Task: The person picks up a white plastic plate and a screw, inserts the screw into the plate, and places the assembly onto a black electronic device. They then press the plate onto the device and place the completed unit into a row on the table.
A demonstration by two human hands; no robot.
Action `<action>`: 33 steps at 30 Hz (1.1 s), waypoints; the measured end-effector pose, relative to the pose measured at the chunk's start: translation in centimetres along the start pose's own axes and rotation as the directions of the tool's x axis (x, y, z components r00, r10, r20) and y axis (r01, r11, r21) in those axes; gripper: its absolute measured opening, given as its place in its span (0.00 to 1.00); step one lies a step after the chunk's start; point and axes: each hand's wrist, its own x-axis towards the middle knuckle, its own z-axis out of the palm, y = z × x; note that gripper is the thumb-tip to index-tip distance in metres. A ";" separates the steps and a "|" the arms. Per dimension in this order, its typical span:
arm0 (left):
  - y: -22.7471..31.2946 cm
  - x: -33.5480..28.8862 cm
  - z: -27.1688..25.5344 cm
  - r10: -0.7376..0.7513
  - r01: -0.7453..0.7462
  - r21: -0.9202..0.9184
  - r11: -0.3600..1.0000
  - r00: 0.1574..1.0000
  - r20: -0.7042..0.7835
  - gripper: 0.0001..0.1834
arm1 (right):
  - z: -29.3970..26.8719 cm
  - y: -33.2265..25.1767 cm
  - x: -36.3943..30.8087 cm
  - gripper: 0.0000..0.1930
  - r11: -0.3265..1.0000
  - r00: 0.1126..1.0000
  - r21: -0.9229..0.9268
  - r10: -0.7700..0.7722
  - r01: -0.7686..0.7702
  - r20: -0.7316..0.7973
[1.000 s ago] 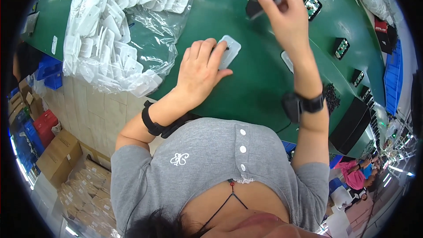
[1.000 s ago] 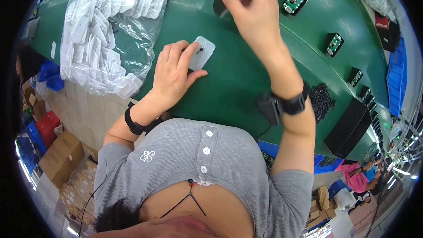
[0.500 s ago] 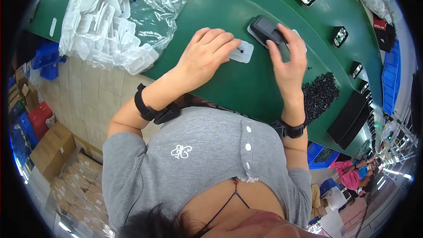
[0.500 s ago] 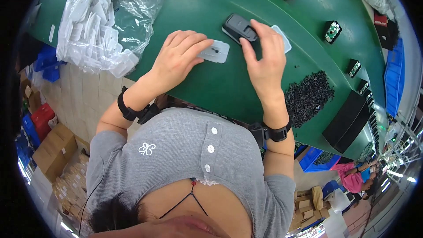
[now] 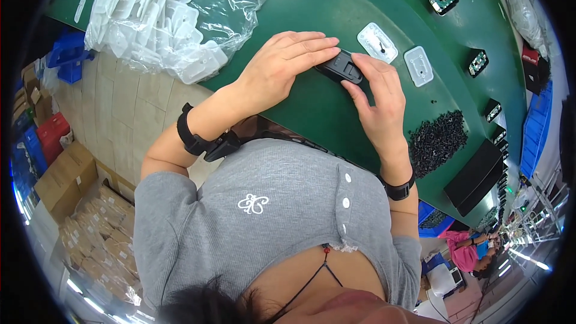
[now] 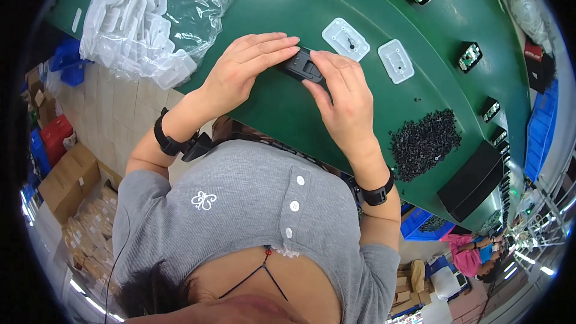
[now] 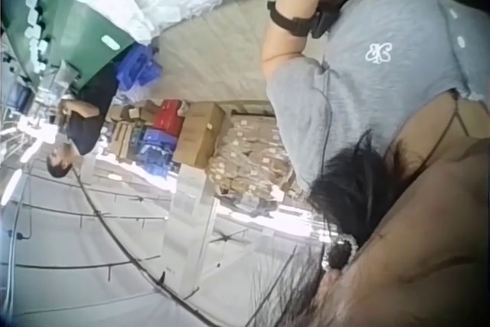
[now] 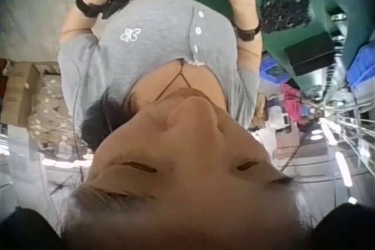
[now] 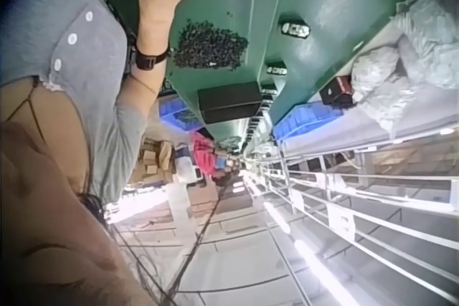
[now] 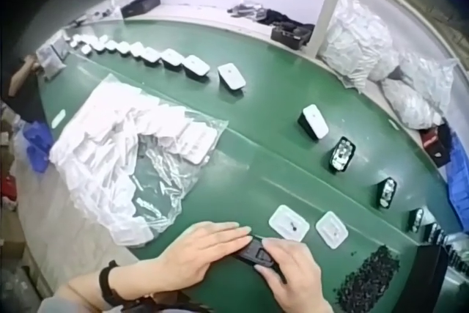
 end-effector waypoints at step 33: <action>-0.8 0.7 -0.7 0.061 -0.072 0.167 0.983 0.996 0.066 0.25 | -0.1 -0.9 -0.1 0.22 0.994 1.000 -0.105 0.017 -0.015 0.017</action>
